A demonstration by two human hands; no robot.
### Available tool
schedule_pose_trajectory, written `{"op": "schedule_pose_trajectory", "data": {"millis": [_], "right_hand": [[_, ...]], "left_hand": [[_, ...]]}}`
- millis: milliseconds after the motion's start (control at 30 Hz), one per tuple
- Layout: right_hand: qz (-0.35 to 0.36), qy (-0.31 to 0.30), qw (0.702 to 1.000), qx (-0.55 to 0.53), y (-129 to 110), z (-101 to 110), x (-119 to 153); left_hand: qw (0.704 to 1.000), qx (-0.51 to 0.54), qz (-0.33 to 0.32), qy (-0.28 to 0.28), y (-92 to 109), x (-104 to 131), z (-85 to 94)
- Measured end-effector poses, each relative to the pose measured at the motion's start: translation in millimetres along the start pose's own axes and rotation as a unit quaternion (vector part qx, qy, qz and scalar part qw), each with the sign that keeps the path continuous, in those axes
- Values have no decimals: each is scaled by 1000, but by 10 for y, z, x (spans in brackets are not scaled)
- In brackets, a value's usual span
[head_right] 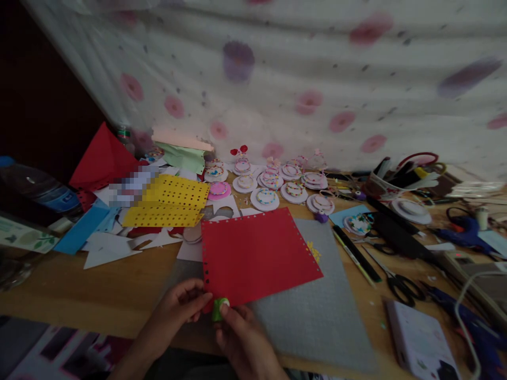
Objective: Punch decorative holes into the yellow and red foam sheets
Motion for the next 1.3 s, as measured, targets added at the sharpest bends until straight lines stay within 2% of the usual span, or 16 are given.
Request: {"op": "schedule_pose_trajectory", "data": {"millis": [133, 433, 633, 767, 933, 1067, 1233, 1300], "right_hand": [[-13, -27, 1000, 8, -28, 2, -45], [-5, -29, 999, 17, 43, -78, -79], [-2, -18, 998, 56, 40, -102, -108], [29, 1, 997, 74, 66, -115, -155], [43, 15, 996, 83, 89, -96, -196], [42, -7, 996, 84, 103, -78, -184], [48, -48, 992, 103, 121, -66, -180], [46, -76, 988, 127, 120, -71, -198]], "left_hand": [[1000, 6, 8, 1, -2, -27, 52], [1000, 3, 4, 2, -23, -48, 68], [1000, 0, -1, -9, -64, -78, 101], [1000, -6, 2, -20, -86, -106, 104], [999, -40, 6, 1, -101, -111, 94], [995, -79, 6, 60, -53, -39, 36], [996, -93, 10, 9, -3, 33, -169], [995, -99, 19, 17, -6, 33, -242]]}}
Point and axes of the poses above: each hand's wrist, its own x-axis away from the middle knuckle, its own z-axis out of the back of the hand, y = z × x, the point moved 1 cm from there along -x, towards the middle knuckle, and after that the axes turned 15 degrees about -x, right-handed, at the moved point
